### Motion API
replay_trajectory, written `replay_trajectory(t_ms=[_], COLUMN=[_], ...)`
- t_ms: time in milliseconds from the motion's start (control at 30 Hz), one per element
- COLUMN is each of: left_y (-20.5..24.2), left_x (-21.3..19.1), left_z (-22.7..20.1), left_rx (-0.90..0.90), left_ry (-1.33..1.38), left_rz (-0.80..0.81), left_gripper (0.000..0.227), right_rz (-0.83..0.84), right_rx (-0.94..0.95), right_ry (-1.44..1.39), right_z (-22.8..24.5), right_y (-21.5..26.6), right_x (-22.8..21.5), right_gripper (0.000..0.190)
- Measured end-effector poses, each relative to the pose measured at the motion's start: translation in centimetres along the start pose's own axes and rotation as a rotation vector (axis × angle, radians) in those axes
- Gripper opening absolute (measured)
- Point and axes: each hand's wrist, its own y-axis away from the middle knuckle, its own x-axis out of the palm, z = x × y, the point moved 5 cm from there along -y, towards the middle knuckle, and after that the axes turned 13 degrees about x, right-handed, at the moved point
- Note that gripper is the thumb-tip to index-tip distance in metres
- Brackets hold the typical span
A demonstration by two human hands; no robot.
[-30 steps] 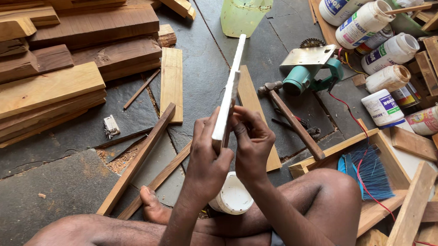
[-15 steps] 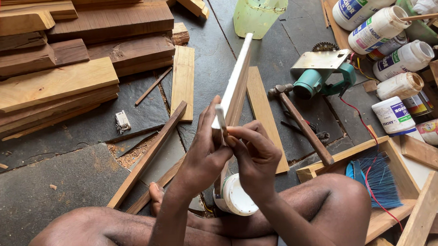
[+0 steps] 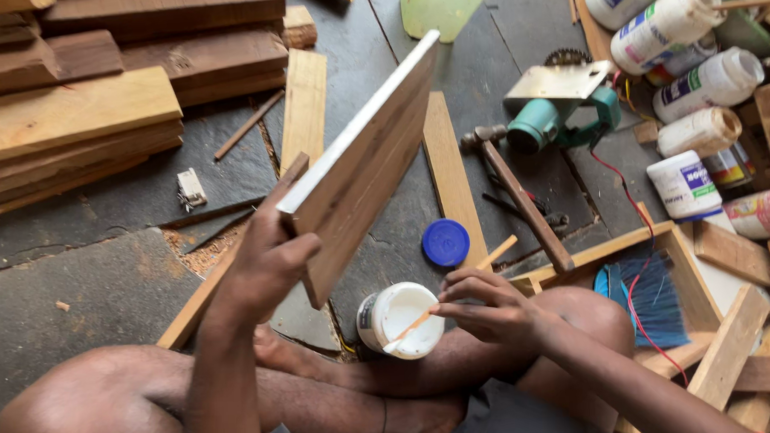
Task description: The person sits on the floor and uses a hammer to tap a small wooden piece. They then apply glue to a long wooden plank using a small stick and attach another piece to it. The person continues to hammer and align the wooden pieces together.
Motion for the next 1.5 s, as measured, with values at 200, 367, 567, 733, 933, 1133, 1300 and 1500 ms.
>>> replay_trajectory(t_ms=[200, 367, 567, 733, 933, 1133, 1300, 1500], left_y=[1.0, 1.3, 2.1, 3.3, 3.5, 3.6, 3.6, 3.5], left_x=[-0.8, 0.0, -0.1, 0.1, 0.8, 0.1, 0.0, -0.1], left_z=[2.0, 2.7, 3.4, 5.0, 4.4, 5.2, 5.4, 5.4], left_rx=[-0.112, -0.073, -0.058, -0.173, 0.061, -0.097, -0.136, -0.113], left_ry=[-0.209, -0.260, -0.140, -0.245, -0.368, -0.278, -0.286, -0.280], left_rz=[-0.054, -0.048, -0.084, -0.074, -0.017, -0.110, -0.122, -0.126], left_gripper=[0.062, 0.064, 0.066, 0.074, 0.078, 0.071, 0.073, 0.072], right_rz=[0.117, 0.184, 0.239, 0.223, 0.075, 0.427, 0.545, 0.524], right_rx=[-0.085, -0.042, -0.053, -0.039, 0.621, 0.775, 0.979, 0.963], right_ry=[0.124, 0.175, 0.287, 0.358, -0.141, -0.626, -0.545, -0.371], right_z=[-1.9, -3.0, -4.6, -4.7, -3.9, -4.7, -6.0, -6.0], right_y=[2.7, 3.7, 5.4, 5.5, 4.0, 2.0, 2.1, 2.8], right_x=[0.0, -1.5, -3.4, -5.7, -6.2, -0.5, 0.4, -1.8], right_gripper=[0.034, 0.039, 0.047, 0.042, 0.030, 0.017, 0.014, 0.015])
